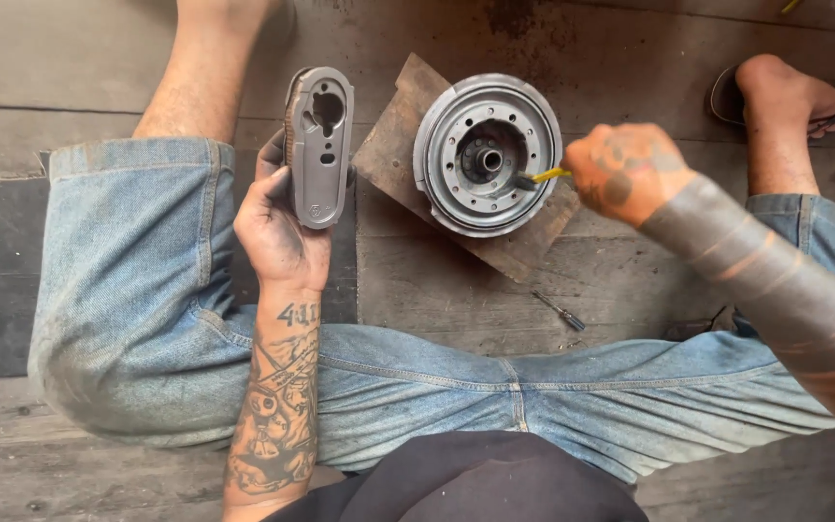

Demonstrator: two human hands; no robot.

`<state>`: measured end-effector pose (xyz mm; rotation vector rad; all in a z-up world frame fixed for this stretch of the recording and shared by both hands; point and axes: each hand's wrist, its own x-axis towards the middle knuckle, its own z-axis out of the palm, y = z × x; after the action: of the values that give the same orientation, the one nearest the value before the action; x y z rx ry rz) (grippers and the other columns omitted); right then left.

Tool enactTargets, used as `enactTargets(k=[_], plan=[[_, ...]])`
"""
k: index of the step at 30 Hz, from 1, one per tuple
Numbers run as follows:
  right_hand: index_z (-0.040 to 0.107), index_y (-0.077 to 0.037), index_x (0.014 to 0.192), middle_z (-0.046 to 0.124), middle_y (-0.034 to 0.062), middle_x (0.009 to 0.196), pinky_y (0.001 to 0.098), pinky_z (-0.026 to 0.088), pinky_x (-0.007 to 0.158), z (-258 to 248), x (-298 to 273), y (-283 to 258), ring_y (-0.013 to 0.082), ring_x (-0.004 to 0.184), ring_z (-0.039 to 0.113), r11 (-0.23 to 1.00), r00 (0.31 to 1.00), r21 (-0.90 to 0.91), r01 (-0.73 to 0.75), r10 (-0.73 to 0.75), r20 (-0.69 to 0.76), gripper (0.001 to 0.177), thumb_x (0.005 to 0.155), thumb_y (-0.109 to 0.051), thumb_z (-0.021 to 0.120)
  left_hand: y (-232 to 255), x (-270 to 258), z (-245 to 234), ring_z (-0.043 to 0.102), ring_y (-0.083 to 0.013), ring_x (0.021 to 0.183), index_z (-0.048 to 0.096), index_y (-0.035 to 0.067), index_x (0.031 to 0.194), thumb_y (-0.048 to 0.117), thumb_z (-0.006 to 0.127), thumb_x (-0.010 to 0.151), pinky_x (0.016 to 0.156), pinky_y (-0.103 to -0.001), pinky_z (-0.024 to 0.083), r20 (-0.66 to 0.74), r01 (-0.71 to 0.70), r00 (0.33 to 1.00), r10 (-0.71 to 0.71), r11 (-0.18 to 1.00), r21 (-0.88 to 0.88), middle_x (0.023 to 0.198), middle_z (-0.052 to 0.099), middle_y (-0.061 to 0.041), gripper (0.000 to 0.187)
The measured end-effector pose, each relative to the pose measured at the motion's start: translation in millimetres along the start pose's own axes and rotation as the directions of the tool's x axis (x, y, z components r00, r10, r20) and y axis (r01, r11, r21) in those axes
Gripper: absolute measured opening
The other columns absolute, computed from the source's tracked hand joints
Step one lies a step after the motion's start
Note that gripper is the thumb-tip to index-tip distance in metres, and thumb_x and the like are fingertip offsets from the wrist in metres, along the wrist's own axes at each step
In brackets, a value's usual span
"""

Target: The person sits on a wooden floor and cleans a circular metal mechanical part using a yellow-handled wire brush. They scrub the inner surface and holes of the part, then briefly use a screwdriver to point at specific areas before resuming the brushing action.

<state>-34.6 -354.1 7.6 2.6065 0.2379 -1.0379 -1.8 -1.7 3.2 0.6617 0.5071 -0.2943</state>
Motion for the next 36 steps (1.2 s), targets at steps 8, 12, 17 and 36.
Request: enactTargets(k=[8,12,17,36], plan=[[0.074,-0.016,0.122,0.071,0.0153,0.1,0.0542,0.064,0.072,-19.1,9.6,-38.7,0.0363,0.086,0.076,0.939,0.988,0.309,0.149,-0.126,-0.094,0.037,0.093,-0.004,0.054,2.3,2.2,-1.4,0.071,-0.0249,0.099,0.063,0.011,0.122,0.015,0.051,0.089,0.097,-0.048,0.06,-0.013,-0.003,1.0,0.004,0.999,0.043,0.11,0.07,-0.014,0.035],[0.07,-0.019,0.134,0.071,0.0163,0.106,0.0535,0.064,0.083,4.8,-3.8,-28.5,0.0359,0.093,0.076,0.923,0.973,0.331,0.198,-0.227,0.049,0.05,0.087,-0.001,0.066,-4.4,3.4,-1.7,0.072,-0.025,0.098,0.063,0.01,0.122,0.015,0.052,0.089,0.096,-0.048,0.061,-0.012,0.003,1.0,-0.002,0.999,0.047,0.109,0.071,-0.014,0.035],[0.075,-0.028,0.094,0.064,0.0029,0.087,0.0354,0.051,0.065,31.0,17.7,-24.6,0.0199,0.074,0.064,0.957,0.923,-0.217,0.19,-0.25,-0.294,0.019,0.087,-0.018,0.06,-3.1,2.4,1.6,0.073,-0.0242,0.097,0.063,0.009,0.121,0.014,0.051,0.088,0.092,-0.044,0.062,-0.028,0.007,1.0,-0.005,0.999,0.051,0.108,0.07,-0.014,0.036],[0.065,-0.013,0.086,0.053,0.0085,0.079,0.0356,0.039,0.053,14.5,6.6,-53.6,0.0238,0.069,0.051,0.911,0.669,-0.413,-0.001,-0.306,-0.677,0.006,0.091,-0.014,0.06,-4.0,3.8,-5.2,0.074,-0.025,0.098,0.061,0.006,0.125,0.013,0.049,0.089,0.089,-0.04,0.063,-0.03,-0.013,0.999,0.014,1.0,0.028,0.108,0.07,-0.016,0.038]])
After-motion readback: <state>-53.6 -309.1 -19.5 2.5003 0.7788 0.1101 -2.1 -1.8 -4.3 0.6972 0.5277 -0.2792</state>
